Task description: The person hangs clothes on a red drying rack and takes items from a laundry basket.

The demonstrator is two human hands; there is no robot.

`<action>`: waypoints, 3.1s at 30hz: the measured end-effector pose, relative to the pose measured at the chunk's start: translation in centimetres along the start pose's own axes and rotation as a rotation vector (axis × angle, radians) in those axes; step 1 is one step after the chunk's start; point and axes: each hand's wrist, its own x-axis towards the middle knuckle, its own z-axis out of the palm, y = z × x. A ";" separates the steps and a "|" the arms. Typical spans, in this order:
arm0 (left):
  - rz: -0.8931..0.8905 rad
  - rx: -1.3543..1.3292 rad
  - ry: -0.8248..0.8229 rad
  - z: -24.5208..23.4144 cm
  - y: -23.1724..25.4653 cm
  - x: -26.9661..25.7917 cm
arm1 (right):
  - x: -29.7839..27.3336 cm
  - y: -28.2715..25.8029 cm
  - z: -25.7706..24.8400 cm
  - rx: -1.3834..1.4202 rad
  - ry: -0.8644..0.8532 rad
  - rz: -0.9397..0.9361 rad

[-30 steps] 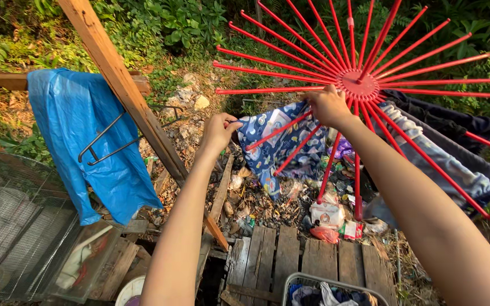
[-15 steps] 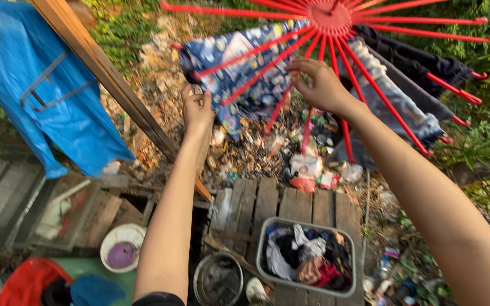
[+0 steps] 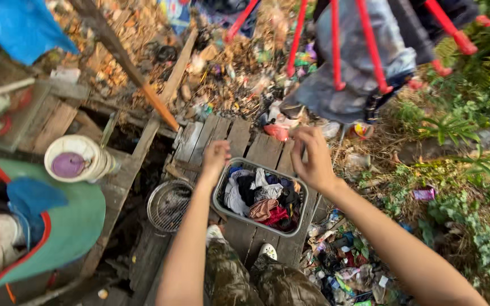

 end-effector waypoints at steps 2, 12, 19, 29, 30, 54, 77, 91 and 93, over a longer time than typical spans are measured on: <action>-0.066 -0.042 0.016 0.7 -5.8 -1.6 | -5.4 1.8 2.6 -0.023 -0.192 0.230; -0.004 0.298 0.253 0.9 -30.8 -9.6 | -35.6 9.1 21.2 0.149 -0.551 0.793; -0.116 0.307 0.227 1.9 -43.5 -8.8 | -50.1 13.7 33.1 0.113 -0.665 0.857; -0.141 0.227 0.229 1.1 -56.2 -5.2 | -61.9 18.4 43.1 0.154 -0.942 0.926; -0.130 0.251 0.241 0.4 -56.7 -4.3 | -62.8 19.1 44.4 0.145 -0.942 0.884; -0.196 0.048 0.134 -2.2 -66.6 3.8 | -57.2 28.8 53.7 -0.283 -0.756 0.341; -1.016 -0.567 -0.173 4.2 -52.1 2.4 | -48.9 11.4 33.9 -0.272 -0.026 0.673; -0.422 -0.910 0.347 -5.3 -45.8 6.8 | -57.9 28.9 48.7 -0.174 -0.711 0.596; -0.407 -0.951 0.390 -5.9 -47.0 6.5 | -58.7 31.1 50.6 -0.325 -0.939 0.471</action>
